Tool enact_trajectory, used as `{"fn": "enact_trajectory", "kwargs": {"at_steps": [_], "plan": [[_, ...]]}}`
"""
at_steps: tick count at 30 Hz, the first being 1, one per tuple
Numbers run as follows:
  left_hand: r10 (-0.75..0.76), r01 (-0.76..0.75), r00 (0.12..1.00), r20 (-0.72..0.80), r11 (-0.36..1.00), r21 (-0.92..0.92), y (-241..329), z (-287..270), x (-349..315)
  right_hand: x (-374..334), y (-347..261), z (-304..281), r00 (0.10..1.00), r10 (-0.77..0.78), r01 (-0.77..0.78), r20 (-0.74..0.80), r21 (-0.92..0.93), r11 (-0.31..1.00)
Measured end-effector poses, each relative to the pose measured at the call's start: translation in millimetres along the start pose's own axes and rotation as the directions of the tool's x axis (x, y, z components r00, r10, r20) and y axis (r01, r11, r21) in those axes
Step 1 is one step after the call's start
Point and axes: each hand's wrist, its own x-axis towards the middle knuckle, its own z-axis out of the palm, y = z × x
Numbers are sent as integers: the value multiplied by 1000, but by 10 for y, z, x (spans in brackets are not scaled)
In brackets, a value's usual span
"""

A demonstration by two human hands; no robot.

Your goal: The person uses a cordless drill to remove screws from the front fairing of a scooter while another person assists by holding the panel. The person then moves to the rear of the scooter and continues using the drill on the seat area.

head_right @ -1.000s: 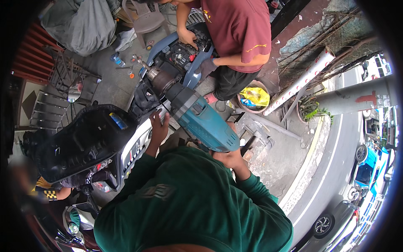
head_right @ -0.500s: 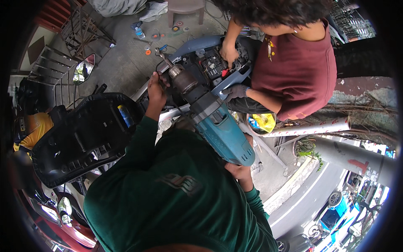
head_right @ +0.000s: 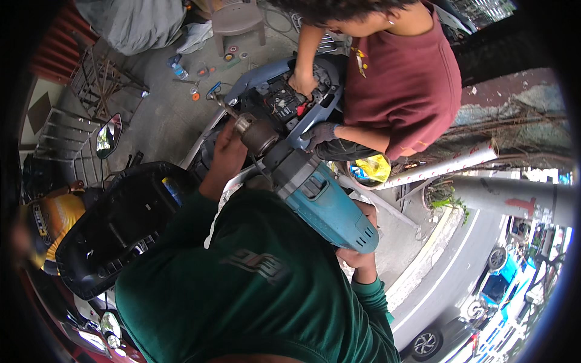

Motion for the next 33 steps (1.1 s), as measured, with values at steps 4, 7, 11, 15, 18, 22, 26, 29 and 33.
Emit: {"fn": "enact_trajectory", "kwargs": {"at_steps": [4, 7, 11, 15, 18, 22, 26, 29, 33], "plan": [[-35, 28, 987, 158, 998, 47, -166, 113, -333, -308, -164, -249, 997, 78, -80, -29, -72, 994], [-115, 117, 992, 58, 993, -33, -380, -20, -375, -506, -186, -319, 993, 86, -86, -79, -5, 996], [-460, 480, 877, -139, 837, 261, -693, -409, -305, -668, -229, -294, 978, 170, -161, -118, 82, 984], [-536, 339, 840, -88, 391, 856, -972, -888, -160, -643, -304, -196, 953, 272, -260, -135, 103, 960], [-440, -91, 898, -21, -232, 968, -1138, -1082, 41, -501, -328, -68, 918, 372, -358, -135, 116, 927], [-131, -315, 939, 318, 46, 948, -1393, -1028, 659, -272, -319, 115, 840, 526, -502, -134, 176, 847], [-39, -521, 837, 546, 248, 817, -1714, -813, 1200, -72, -304, 328, 779, 617, -560, -106, 326, 762], [-88, -573, 789, 608, 250, 780, -1950, -766, 1440, 63, -303, 453, 760, 640, -562, -109, 384, 733], [14, -474, 868, 496, 319, 821, -1989, -740, 1466, 228, -287, 567, 743, 659, -548, -119, 456, 701]]}}
